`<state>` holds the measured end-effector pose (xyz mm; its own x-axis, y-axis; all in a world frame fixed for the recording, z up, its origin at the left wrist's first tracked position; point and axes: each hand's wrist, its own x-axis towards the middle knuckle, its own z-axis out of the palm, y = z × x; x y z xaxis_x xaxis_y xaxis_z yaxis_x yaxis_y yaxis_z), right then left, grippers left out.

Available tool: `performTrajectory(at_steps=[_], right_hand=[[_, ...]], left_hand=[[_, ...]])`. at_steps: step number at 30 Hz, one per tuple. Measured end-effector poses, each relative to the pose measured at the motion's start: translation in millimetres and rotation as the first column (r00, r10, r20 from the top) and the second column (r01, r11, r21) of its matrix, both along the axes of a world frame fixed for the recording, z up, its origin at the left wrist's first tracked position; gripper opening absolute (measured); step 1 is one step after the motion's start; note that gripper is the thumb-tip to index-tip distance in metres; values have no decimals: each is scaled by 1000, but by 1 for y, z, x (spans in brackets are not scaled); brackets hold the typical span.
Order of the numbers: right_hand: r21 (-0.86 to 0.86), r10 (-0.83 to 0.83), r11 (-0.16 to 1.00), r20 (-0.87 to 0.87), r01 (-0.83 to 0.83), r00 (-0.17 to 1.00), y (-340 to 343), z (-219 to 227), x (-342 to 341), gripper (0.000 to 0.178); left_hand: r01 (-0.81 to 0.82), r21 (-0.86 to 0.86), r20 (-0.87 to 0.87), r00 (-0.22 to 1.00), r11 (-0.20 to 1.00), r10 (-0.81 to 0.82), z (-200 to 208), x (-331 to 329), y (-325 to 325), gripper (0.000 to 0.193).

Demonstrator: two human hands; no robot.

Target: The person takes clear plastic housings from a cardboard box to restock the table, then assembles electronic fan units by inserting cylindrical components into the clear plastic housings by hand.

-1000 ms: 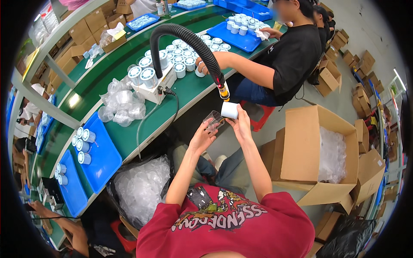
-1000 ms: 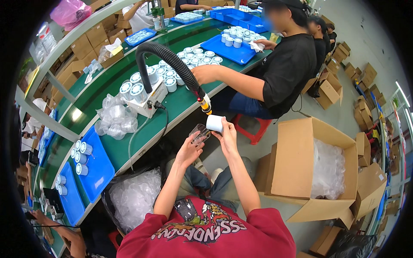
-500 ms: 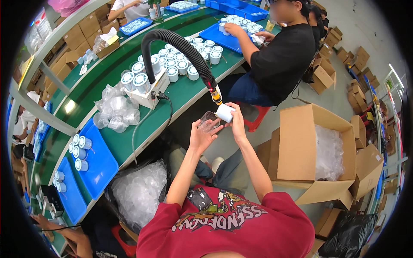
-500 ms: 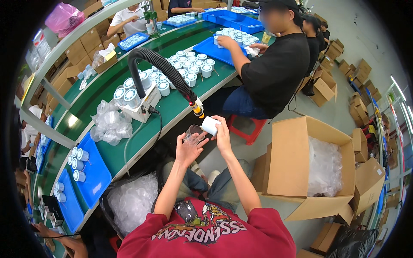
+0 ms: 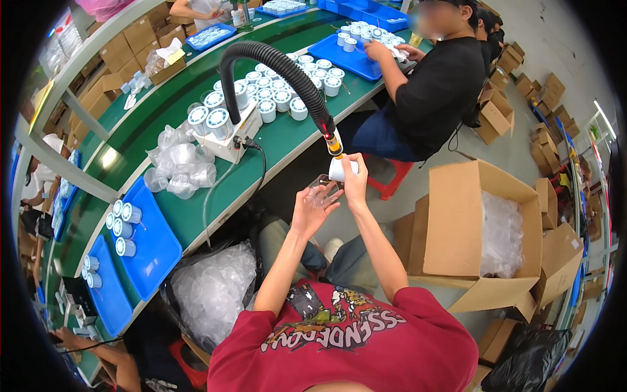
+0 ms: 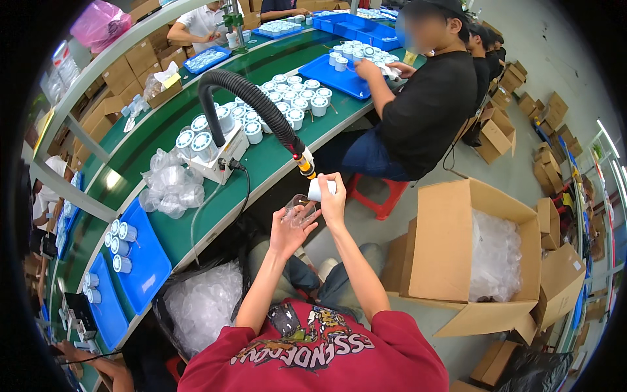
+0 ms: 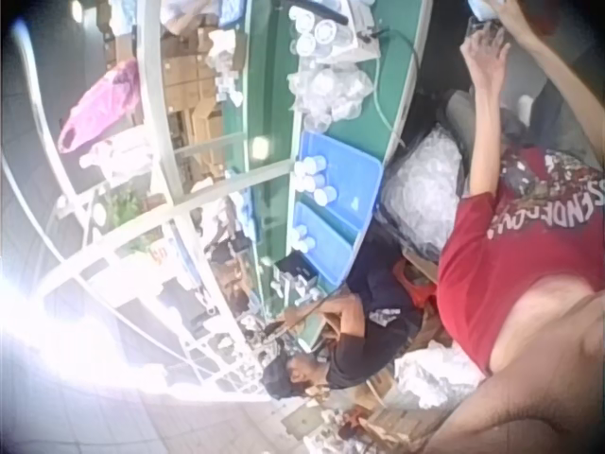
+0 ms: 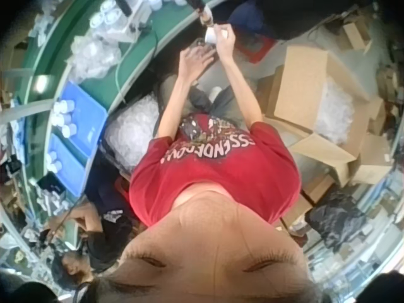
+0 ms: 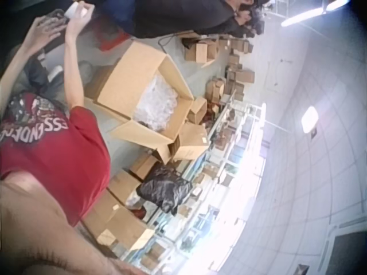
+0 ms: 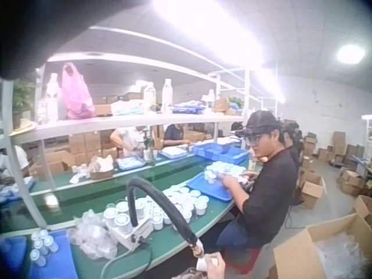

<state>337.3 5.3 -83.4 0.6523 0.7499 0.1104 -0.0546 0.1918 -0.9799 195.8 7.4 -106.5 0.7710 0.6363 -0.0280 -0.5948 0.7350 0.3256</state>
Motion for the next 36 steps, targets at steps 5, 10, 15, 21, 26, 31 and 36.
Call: performTrajectory(at_steps=[5, 10, 15, 21, 26, 31, 36], right_hand=[[73, 2, 997, 158, -14, 987, -6, 12, -11, 20], [163, -81, 985, 157, 55, 984, -18, 26, -20, 29], [247, -133, 967, 286, 61, 949, -31, 40, -27, 33], [294, -138, 955, 338, 34, 931, -35, 42, -25, 22], [201, -211, 967, 274, 159, 938, -34, 18, -14, 16], [168, -450, 868, -135, 468, 883, -58, 10, 19, 25], [146, -489, 854, -101, 499, 867, -103, 10, 42, 26]], left_hand=[[7, 10, -30, 1000, 1000, -6, 7, -11, 0, 41], [25, 1, -9, 1000, 1000, -25, 8, -16, -6, 46], [75, 12, 116, 990, 997, -76, 11, -20, -9, 47], [81, 33, 113, 990, 996, -84, 16, -19, -10, 48], [98, -23, 42, 994, 995, -97, 12, -12, -7, 54], [116, -386, 136, 988, 915, -68, -14, 20, 18, 52], [335, -283, 264, 928, 898, -263, -30, 73, 46, 52]])
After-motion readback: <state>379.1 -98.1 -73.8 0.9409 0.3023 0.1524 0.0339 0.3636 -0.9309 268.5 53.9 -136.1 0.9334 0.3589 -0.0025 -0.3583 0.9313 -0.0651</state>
